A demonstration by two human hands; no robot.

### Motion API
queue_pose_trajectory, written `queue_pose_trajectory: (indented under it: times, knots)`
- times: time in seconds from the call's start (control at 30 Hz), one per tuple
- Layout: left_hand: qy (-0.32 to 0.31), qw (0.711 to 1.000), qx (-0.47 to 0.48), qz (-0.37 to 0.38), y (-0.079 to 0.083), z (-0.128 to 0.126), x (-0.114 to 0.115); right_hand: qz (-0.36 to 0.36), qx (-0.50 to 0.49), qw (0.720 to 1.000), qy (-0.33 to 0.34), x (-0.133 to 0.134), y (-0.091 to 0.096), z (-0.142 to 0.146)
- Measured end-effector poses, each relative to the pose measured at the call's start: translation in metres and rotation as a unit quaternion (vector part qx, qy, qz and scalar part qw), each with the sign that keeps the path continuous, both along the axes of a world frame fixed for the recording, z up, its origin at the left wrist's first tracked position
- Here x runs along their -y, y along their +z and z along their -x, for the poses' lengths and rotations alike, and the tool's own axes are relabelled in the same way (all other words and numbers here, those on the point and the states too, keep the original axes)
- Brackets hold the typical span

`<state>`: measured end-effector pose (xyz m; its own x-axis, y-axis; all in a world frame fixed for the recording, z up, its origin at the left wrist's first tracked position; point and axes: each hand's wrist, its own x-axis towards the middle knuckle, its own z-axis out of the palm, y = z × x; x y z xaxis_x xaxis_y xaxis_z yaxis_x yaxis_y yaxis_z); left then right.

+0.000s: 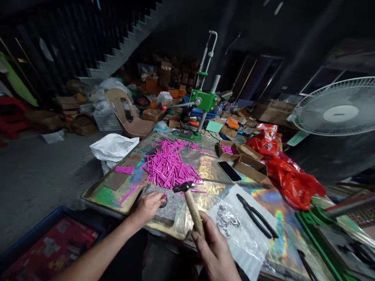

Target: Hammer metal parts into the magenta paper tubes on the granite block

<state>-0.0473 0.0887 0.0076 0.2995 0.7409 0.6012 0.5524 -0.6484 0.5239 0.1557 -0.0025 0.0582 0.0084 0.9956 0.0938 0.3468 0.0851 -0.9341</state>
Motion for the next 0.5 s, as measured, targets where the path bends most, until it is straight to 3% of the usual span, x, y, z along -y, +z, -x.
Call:
queue_pose_trajectory:
  times: [0.13,0.27,0.33,0.5]
  knots:
    - [-0.001,1.000,0.005,-0.002,0.001,0.000,0.001,-0.123,0.183,0.972,0.086,-0.002,0.036,0.000]
    - [-0.007,1.000,0.002,0.002,0.002,-0.001,0.001,-0.266,0.258,0.926,0.071,0.001,0.061,-0.004]
    - [-0.003,1.000,0.000,-0.004,0.001,-0.002,0.001,-0.279,0.280,0.916,0.060,-0.001,0.061,-0.004]
    - [0.005,1.000,-0.019,-0.021,-0.002,-0.002,0.001,-0.205,0.305,0.923,0.118,-0.008,0.053,-0.002]
